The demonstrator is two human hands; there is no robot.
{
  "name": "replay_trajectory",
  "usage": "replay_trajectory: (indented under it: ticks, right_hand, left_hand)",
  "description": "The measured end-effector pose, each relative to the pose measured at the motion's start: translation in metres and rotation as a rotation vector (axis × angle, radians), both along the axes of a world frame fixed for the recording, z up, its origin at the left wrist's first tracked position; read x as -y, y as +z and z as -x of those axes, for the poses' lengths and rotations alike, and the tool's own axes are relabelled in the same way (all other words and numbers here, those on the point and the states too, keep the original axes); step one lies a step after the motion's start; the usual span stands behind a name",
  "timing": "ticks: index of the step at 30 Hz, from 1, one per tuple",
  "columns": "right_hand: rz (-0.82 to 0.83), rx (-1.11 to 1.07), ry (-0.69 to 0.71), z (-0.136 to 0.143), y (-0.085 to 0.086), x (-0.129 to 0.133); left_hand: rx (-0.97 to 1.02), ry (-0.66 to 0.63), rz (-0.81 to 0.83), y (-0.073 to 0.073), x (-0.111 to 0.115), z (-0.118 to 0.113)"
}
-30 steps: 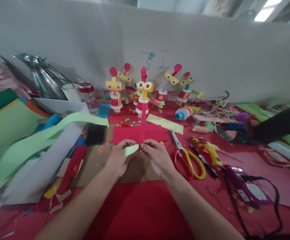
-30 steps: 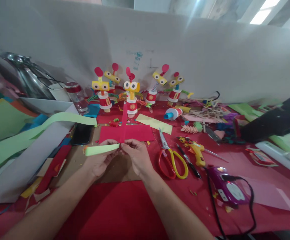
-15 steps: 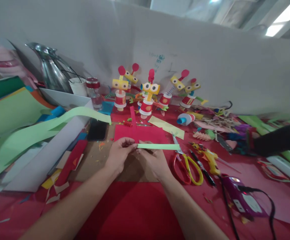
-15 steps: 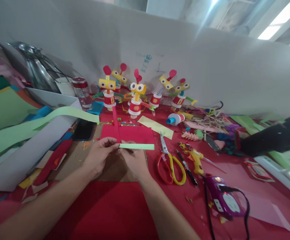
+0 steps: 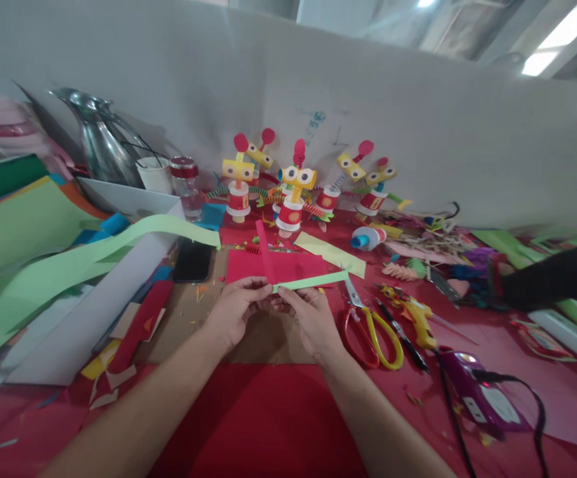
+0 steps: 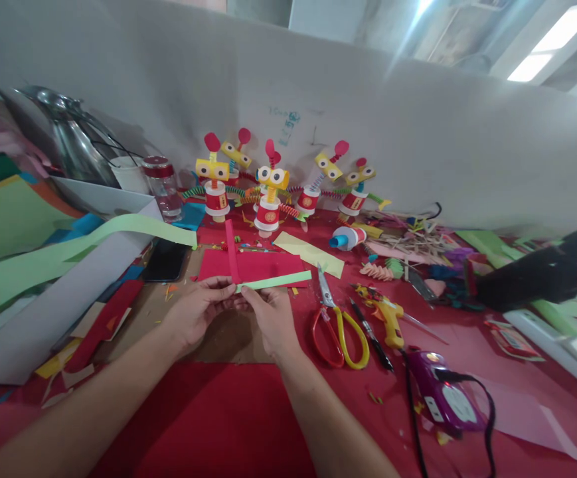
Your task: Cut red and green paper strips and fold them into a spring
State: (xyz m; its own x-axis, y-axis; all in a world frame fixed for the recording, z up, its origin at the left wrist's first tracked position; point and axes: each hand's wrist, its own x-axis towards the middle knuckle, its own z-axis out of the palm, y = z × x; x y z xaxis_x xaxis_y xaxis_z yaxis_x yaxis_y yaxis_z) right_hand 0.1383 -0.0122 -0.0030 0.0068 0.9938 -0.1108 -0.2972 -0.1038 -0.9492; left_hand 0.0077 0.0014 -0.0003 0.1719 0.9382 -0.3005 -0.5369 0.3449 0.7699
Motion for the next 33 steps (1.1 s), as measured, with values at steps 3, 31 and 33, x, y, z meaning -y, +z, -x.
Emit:
replay_trajectory:
  ticks: [3, 31, 33]
  right_hand:
    - [-0.014, 0.007, 0.010, -0.001, 0.000, -0.001]
    - [-0.054, 0.065, 0.095, -0.005, -0.001, -0.002]
    - [-0.028, -0.009, 0.108, -0.005, -0.004, -0.002]
  left_hand:
    - [-0.028, -0.027, 0.014, 0.004, 0.001, 0.001]
    - [-0.124, 0.049, -0.130, 0.003, 0.006, -0.003]
    - [-0.128, 0.065, -0.155, 0.004, 0.007, -0.004]
